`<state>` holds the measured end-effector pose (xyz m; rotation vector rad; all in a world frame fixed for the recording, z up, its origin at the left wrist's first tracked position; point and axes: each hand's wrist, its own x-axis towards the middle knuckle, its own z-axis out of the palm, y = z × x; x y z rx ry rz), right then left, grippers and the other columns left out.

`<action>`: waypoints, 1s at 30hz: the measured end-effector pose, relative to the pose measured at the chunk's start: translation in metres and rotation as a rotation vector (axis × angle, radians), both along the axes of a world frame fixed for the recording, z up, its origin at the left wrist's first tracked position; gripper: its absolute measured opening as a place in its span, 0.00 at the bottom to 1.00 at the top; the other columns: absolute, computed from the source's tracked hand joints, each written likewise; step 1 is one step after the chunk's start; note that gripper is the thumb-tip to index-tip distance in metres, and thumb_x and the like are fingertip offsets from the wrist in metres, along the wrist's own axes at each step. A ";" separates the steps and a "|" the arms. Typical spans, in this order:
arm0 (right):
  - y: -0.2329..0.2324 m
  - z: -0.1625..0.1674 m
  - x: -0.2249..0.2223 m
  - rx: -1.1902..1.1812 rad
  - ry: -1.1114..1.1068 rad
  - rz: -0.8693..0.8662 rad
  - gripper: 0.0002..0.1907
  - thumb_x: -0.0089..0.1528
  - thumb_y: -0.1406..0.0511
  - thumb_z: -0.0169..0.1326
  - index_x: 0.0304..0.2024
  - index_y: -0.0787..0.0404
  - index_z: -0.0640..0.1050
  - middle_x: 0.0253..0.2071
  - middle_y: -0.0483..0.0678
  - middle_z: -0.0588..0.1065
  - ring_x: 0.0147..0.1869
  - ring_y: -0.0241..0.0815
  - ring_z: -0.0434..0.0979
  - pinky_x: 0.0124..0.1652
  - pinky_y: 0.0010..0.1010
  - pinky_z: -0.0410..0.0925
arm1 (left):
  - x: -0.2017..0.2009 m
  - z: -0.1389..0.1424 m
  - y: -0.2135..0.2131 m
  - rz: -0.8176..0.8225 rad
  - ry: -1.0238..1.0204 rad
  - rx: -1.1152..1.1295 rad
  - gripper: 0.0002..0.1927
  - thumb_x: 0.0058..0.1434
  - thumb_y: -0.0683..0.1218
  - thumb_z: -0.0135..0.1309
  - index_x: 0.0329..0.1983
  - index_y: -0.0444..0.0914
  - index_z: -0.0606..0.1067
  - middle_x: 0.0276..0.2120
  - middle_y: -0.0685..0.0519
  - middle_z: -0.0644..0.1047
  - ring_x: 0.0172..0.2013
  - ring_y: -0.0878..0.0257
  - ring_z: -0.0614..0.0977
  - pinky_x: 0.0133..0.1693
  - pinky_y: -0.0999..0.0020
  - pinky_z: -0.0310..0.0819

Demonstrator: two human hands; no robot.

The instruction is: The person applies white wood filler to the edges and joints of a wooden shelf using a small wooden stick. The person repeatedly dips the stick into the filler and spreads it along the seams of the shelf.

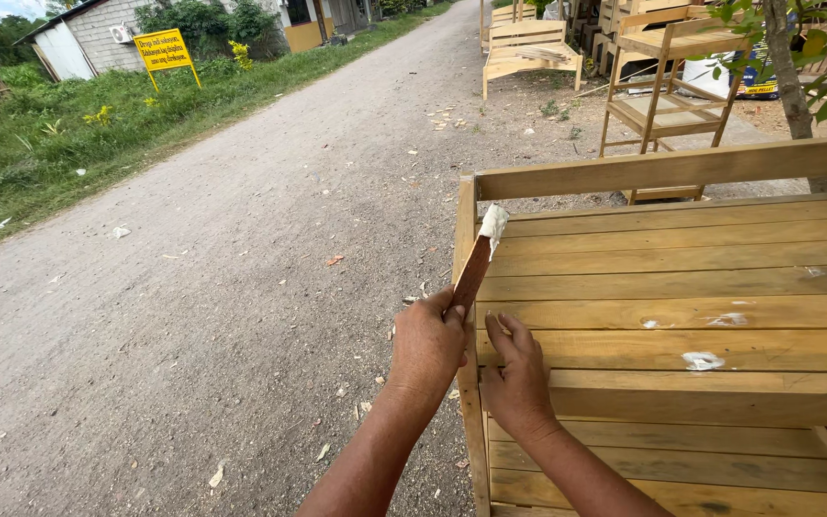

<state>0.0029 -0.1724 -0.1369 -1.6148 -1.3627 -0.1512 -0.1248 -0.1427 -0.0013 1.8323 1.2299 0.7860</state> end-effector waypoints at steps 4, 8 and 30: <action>0.008 0.028 0.019 0.115 0.001 -0.020 0.45 0.50 0.78 0.49 0.72 0.53 0.67 0.68 0.53 0.64 0.69 0.52 0.64 0.64 0.44 0.59 | 0.000 -0.001 0.000 -0.009 -0.026 0.011 0.19 0.70 0.46 0.47 0.62 0.41 0.76 0.22 0.48 0.82 0.17 0.66 0.80 0.24 0.68 0.79; 0.012 0.048 0.022 0.065 -0.104 -0.069 0.43 0.50 0.77 0.51 0.69 0.48 0.70 0.68 0.51 0.65 0.64 0.48 0.68 0.63 0.45 0.59 | 0.003 -0.002 0.004 -0.004 -0.067 0.019 0.19 0.68 0.45 0.49 0.62 0.41 0.76 0.22 0.48 0.82 0.16 0.65 0.80 0.23 0.68 0.79; 0.034 0.089 0.061 0.049 -0.294 -0.216 0.42 0.51 0.73 0.52 0.70 0.48 0.69 0.70 0.53 0.62 0.65 0.53 0.63 0.61 0.51 0.55 | 0.007 -0.003 0.009 0.021 0.033 -0.011 0.20 0.69 0.46 0.48 0.64 0.42 0.74 0.23 0.48 0.82 0.17 0.65 0.79 0.23 0.67 0.79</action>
